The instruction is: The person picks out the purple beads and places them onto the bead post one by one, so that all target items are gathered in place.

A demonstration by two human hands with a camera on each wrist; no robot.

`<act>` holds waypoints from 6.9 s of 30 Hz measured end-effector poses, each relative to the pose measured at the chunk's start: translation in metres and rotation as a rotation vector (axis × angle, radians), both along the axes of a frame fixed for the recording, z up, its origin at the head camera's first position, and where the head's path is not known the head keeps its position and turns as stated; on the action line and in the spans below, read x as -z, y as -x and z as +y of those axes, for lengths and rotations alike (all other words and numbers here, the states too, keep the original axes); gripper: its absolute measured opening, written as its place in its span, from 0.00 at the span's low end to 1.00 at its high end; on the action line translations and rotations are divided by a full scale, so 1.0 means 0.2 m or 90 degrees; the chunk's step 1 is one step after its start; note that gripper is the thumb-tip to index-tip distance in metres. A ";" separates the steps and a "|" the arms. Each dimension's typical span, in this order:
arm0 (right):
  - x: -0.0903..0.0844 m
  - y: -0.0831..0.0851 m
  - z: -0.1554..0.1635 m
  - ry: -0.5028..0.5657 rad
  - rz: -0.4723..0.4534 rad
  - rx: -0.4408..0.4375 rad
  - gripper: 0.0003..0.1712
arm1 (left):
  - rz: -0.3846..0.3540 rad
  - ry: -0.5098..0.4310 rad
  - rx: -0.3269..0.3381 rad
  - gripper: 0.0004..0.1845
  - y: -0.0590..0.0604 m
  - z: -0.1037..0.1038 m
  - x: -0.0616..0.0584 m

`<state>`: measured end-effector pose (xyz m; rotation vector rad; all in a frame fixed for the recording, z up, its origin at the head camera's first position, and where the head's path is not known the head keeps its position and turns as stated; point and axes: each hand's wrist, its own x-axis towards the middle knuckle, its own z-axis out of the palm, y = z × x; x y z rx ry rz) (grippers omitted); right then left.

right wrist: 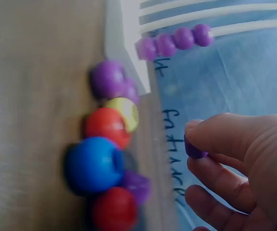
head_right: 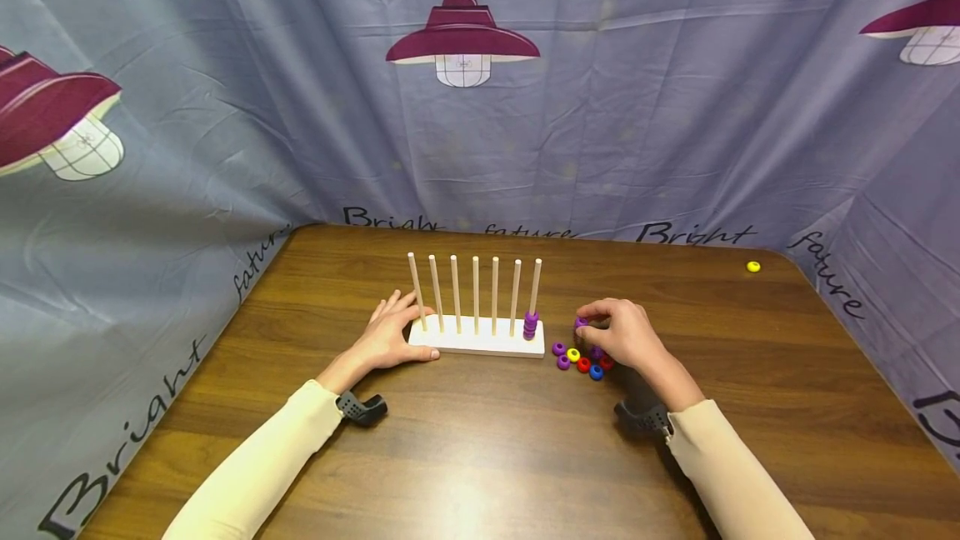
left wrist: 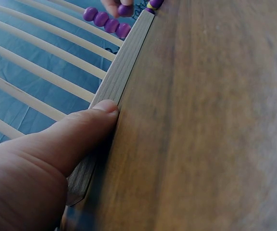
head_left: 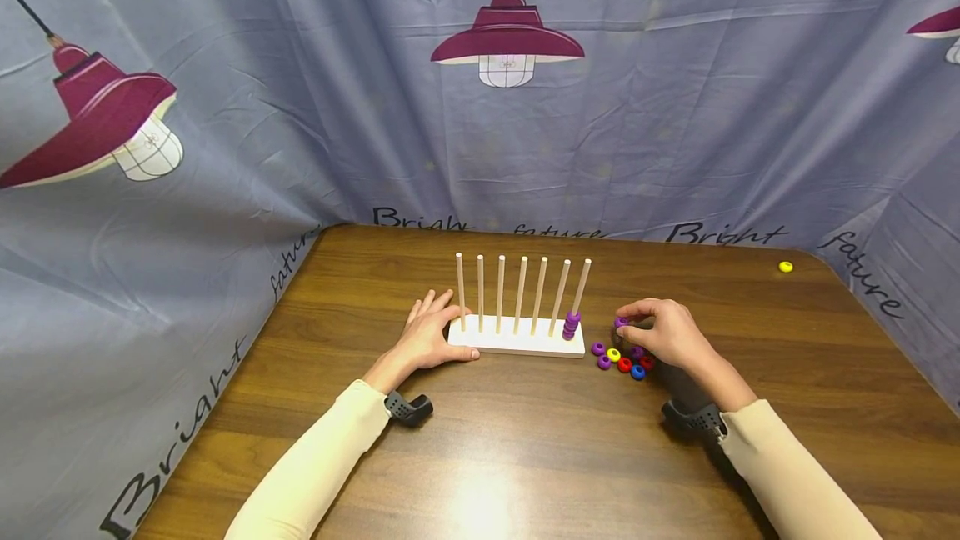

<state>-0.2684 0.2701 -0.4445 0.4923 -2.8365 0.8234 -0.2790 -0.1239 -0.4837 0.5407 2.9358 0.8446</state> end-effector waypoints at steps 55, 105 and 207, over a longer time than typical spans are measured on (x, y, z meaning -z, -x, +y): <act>-0.77 0.02 -0.28 -0.030 0.048 -0.094 0.08 | 0.010 -0.013 0.001 0.35 -0.02 0.00 0.00; -0.73 0.03 -0.31 -0.049 0.059 -0.127 0.11 | 0.002 -0.008 0.000 0.37 -0.01 0.00 -0.01; 0.11 -0.12 0.10 -0.061 0.063 -0.050 0.14 | -0.004 0.005 0.000 0.37 0.00 0.00 0.00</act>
